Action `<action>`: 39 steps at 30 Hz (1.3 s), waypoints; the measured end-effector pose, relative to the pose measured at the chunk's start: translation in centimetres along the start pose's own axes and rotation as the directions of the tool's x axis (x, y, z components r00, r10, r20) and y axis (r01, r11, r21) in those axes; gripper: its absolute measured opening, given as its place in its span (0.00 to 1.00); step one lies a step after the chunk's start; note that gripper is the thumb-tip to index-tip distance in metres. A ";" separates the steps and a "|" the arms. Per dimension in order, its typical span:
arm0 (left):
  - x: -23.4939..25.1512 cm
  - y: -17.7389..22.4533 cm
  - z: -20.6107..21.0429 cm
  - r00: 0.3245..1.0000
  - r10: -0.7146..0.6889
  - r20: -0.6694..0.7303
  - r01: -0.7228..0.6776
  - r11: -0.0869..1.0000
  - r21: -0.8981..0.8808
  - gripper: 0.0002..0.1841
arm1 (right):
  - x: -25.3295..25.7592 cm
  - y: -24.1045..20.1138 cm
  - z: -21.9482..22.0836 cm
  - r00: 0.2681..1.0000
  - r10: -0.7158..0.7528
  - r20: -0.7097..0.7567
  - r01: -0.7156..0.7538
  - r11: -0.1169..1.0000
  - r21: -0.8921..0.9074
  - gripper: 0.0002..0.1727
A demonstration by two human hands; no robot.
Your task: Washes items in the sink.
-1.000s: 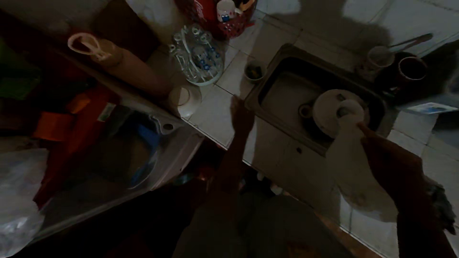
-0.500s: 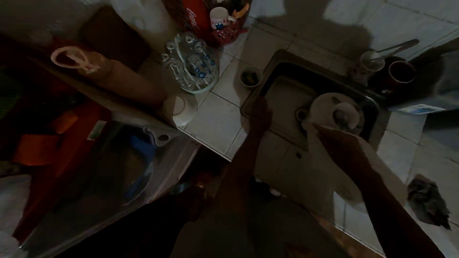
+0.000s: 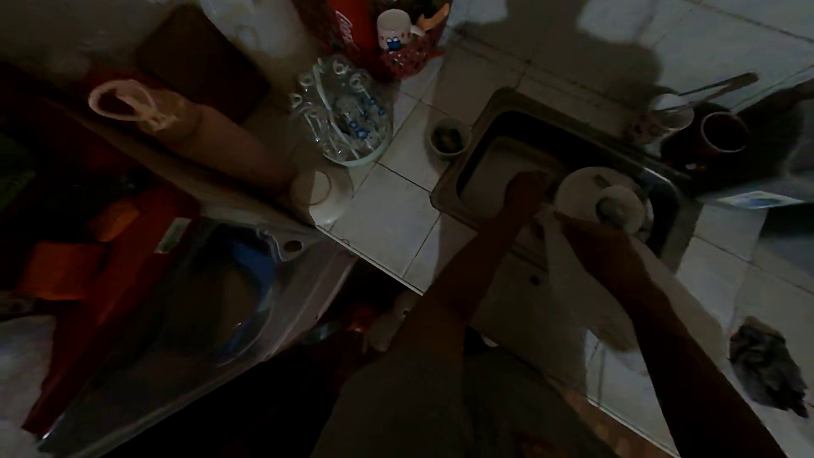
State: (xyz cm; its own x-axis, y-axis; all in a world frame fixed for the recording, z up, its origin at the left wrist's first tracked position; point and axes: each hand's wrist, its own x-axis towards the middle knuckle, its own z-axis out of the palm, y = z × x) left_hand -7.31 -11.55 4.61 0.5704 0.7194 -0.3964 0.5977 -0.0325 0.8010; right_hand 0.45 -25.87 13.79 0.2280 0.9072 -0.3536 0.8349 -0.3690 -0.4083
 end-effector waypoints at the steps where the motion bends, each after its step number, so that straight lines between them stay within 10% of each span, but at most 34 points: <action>1: -0.3 -0.2 0.3 0.999 0.019 0.032 -0.023 0.989 0.147 0.20 | -0.5 0.0 0.0 1.000 -0.011 -0.017 0.011 1.000 0.006 0.21; 4: -1.1 -1.3 0.1 0.979 -0.019 0.204 -0.065 0.916 0.396 0.23 | -2.0 -0.2 -0.9 0.998 -0.032 -0.063 0.033 0.999 0.020 0.21; 8: -3.1 -4.5 -1.5 0.985 0.161 0.064 -0.173 0.904 0.391 0.24 | -4.2 1.1 -1.5 0.969 -0.102 -0.224 0.128 0.986 0.104 0.20; 12: -8.5 -13.2 -4.8 0.926 0.263 -0.271 -0.106 0.869 0.483 0.21 | -5.7 2.6 -2.1 0.935 -0.117 -0.335 0.162 0.981 0.109 0.19; 17: -9.3 -20.9 -10.4 0.760 0.029 -0.649 0.300 0.871 0.390 0.35 | -6.1 4.0 -2.0 0.906 -0.144 -0.398 0.195 0.977 0.089 0.19; 27: -4.1 -14.3 -6.6 0.933 0.223 -0.282 -0.061 0.871 0.487 0.31 | -7.4 5.0 -2.1 0.887 -0.120 -0.446 0.182 0.978 0.100 0.21; 32: -3.5 -18.3 -11.4 0.818 0.117 -0.563 0.180 0.878 0.443 0.33 | -8.0 4.9 -2.2 0.883 -0.118 -0.455 0.201 0.970 0.139 0.22; 39: -2.1 -11.3 -6.2 0.922 0.078 -0.380 0.072 0.929 0.364 0.26 | -7.5 3.7 -2.2 0.907 -0.073 -0.414 0.161 0.970 0.183 0.21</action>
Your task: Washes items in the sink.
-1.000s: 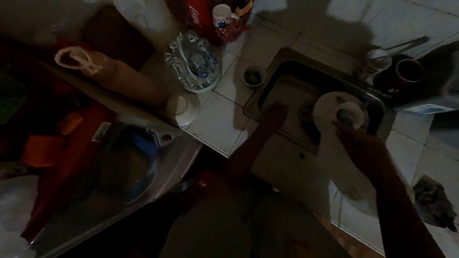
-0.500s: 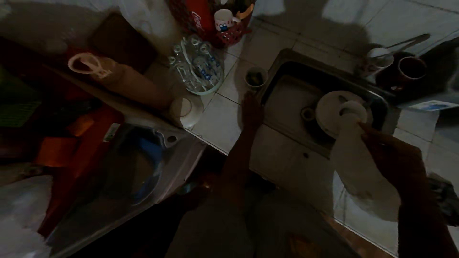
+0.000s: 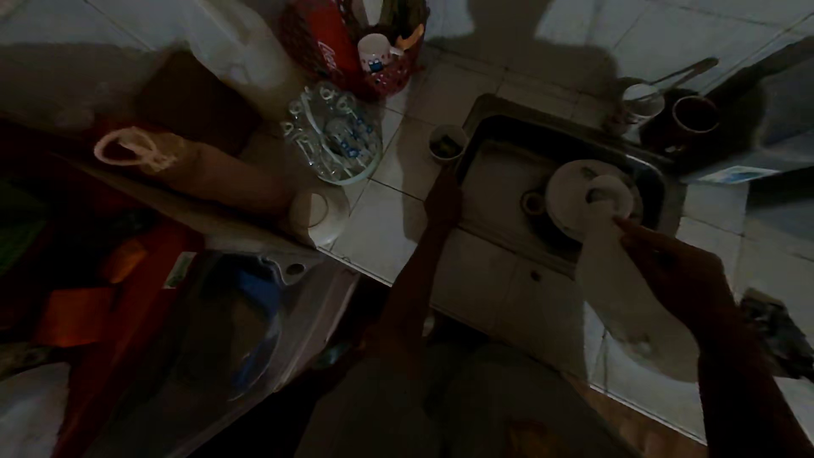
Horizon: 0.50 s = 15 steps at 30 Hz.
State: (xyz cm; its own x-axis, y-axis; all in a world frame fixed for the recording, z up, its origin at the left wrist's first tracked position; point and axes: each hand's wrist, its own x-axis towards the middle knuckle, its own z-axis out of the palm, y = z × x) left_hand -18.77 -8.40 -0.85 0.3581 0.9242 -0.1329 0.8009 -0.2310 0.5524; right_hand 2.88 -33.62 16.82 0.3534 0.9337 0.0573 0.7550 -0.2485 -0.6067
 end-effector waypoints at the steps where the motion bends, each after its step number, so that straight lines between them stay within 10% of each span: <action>1: -0.3 0.8 -1.5 0.994 -0.091 -0.055 0.080 0.982 -0.173 0.24 | 0.0 0.1 0.0 1.000 -0.009 -0.007 0.009 1.000 0.000 0.20; 5: 2.5 2.1 -4.9 0.919 -0.375 -0.119 0.291 0.851 -0.437 0.34 | -0.1 0.0 0.0 1.000 -0.028 -0.007 0.028 1.000 0.011 0.20; 15: 13.2 11.9 -2.7 0.961 -0.256 0.107 0.278 0.867 -0.414 0.25 | -0.8 -0.7 0.0 0.996 0.030 -0.083 -0.030 1.000 0.006 0.19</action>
State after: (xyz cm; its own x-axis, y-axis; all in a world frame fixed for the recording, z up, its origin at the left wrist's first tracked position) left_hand -5.80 1.86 6.16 0.1902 0.9143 -0.3575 0.5950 0.1823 0.7828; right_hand 2.07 -34.25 17.24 0.4205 0.9012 0.1047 0.7407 -0.2744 -0.6132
